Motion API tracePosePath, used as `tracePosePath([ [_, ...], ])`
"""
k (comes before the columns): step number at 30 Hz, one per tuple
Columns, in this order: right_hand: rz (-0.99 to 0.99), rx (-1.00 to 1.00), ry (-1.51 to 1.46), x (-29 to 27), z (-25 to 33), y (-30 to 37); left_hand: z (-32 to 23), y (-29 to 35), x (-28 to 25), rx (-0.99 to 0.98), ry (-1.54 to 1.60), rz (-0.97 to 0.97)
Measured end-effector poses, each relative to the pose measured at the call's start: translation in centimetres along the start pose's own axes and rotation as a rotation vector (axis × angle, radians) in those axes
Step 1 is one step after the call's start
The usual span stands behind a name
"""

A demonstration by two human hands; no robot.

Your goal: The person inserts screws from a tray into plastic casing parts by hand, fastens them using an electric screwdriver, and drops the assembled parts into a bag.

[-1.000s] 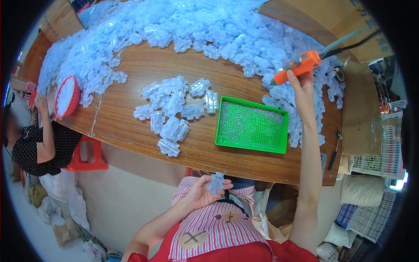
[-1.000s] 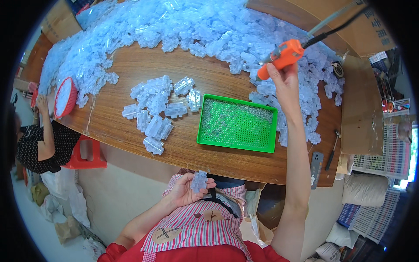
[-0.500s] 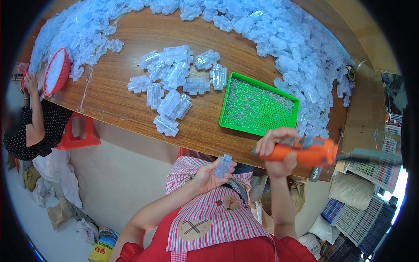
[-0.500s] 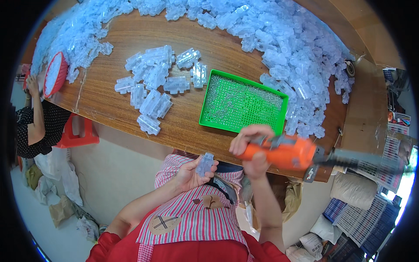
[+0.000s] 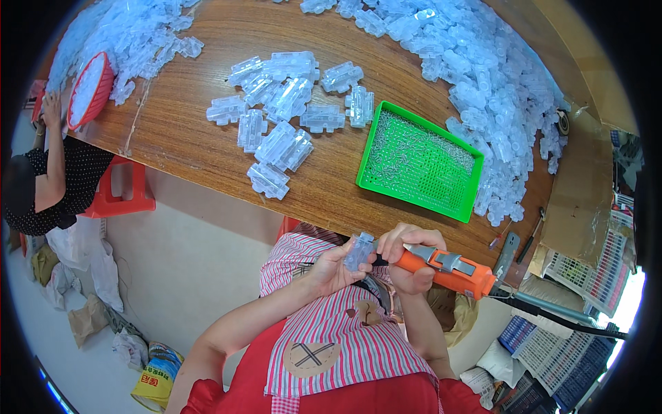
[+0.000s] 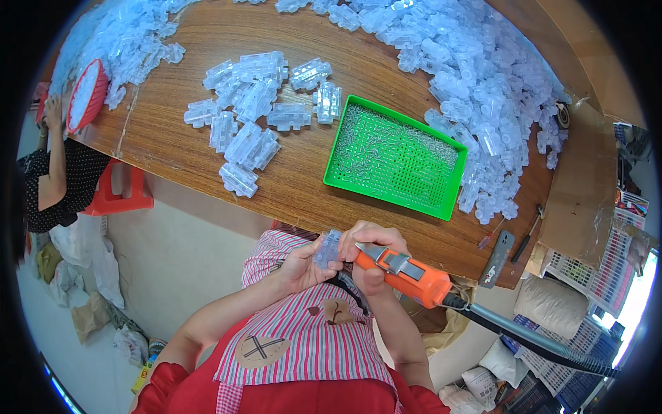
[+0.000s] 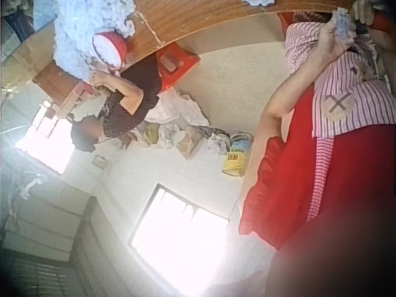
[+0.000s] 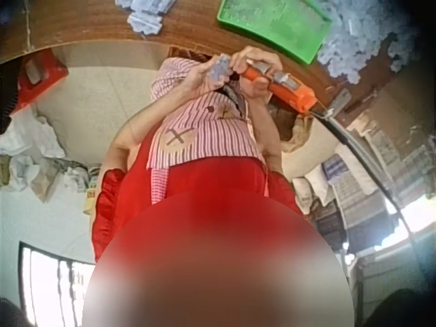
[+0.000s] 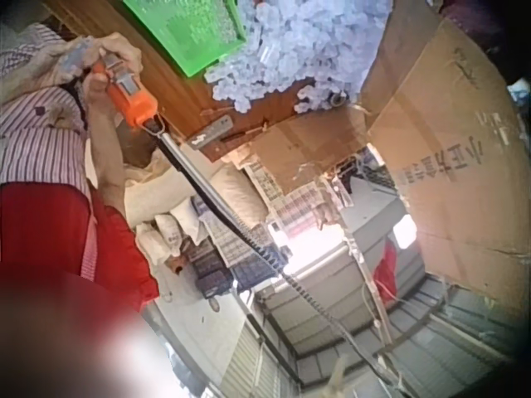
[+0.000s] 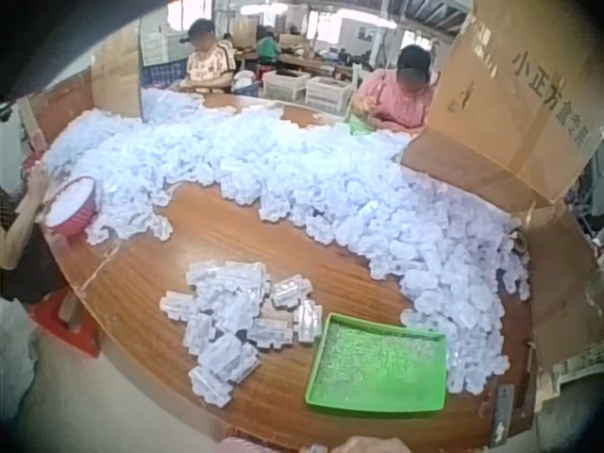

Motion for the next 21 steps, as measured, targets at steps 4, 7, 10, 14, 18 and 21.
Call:
tracePosePath([
  [4, 0.023, -0.002, 0.046, 0.4, -0.4, 0.4, 0.1, -0.1, -0.3, 0.014, -0.026, -0.019],
  [7, 0.037, 0.018, 0.021, 0.6, -0.7, 0.5, 0.1, 0.1, -0.4, 0.014, -0.028, -0.058],
  [10, 0.054, 0.007, 0.082, 0.9, -0.8, 0.4, 0.0, 0.0, -0.3, 0.007, -0.026, -0.042],
  [14, 0.103, -0.039, 0.126, 1.6, -0.9, 0.4, -0.1, 0.2, -0.2, 0.022, -0.035, -0.065],
  [18, 0.148, -0.08, 0.256, 1.7, -1.0, 0.1, -0.2, 0.2, -0.1, 0.013, -0.071, -0.087],
  [21, 0.128, -0.044, 0.283, 1.3, -0.8, 0.0, -0.1, 0.1, 0.2, 0.002, -0.059, -0.056],
])
Point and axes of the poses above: each hand's wrist, its own y-axis away from the middle knuckle, its own x-axis out of the palm, z = x × y, the point moved 7 cm from there along -y, towards the middle knuckle, and after that the axes turned 10 degrees about -y, right-handed, at the moved point
